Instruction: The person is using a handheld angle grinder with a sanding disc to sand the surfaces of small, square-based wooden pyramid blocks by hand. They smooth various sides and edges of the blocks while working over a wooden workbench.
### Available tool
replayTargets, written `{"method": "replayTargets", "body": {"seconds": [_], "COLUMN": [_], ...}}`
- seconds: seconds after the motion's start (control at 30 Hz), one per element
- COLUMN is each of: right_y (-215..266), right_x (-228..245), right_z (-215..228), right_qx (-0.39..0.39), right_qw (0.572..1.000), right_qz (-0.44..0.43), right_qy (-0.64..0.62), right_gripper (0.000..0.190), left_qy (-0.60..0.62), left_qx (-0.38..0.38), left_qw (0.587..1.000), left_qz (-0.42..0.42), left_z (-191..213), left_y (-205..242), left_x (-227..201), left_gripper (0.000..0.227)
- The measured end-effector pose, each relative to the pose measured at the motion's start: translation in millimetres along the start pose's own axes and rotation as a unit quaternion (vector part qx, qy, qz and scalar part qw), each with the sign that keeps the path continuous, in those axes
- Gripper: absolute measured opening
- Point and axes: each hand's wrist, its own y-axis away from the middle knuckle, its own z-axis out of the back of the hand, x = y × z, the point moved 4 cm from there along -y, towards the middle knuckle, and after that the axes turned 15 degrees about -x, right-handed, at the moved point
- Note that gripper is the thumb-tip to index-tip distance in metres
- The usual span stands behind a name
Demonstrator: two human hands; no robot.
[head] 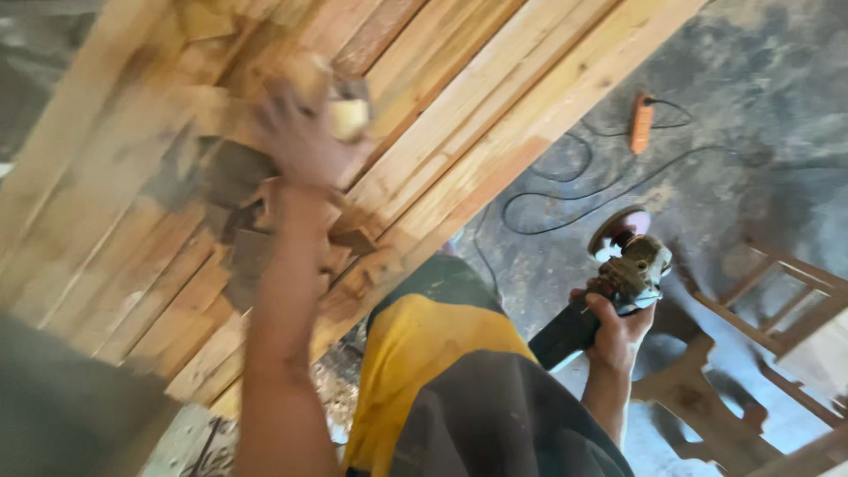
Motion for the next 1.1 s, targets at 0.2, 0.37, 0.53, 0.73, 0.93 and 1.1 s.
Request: {"method": "replayTargets", "body": {"seconds": [0.2,0.37,0.53,0.73,0.93,1.1], "right_y": [3.4,-13.4,-30.5,-30.3,-37.6,-48.0], "right_x": [0.9,-0.4,-8.6,-2.4,-17.0,-32.3], "right_z": [10.0,12.0,15.4,25.9,43.1,49.9], "right_qx": [0.015,0.057,0.099,0.144,0.155,0.186], "right_qw": [1.0,0.998,0.995,0.989,0.983,0.975], "right_qz": [-0.016,0.013,0.006,0.006,0.003,0.024], "right_qy": [0.002,-0.004,0.016,0.043,0.097,0.119], "right_gripper": [0.054,0.062,0.059,0.053,0.054,0.058], "left_qy": [-0.023,0.214,0.07,0.005,-0.054,-0.154], "left_qx": [-0.042,-0.008,0.071,0.043,-0.01,-0.061], "left_qw": [0.999,0.973,0.984,0.985,0.977,0.982], "left_qz": [-0.013,0.082,-0.145,-0.167,-0.204,-0.092], "left_z": [27.4,33.5,23.6,-20.1,-17.1,19.5], "left_y": [-11.0,131.1,244.3,247.4,230.4,156.4], "left_x": [-11.9,-67.3,-86.6,-34.8,-23.3,23.4], "left_gripper": [0.093,0.079,0.059,0.047,0.052,0.033]}}
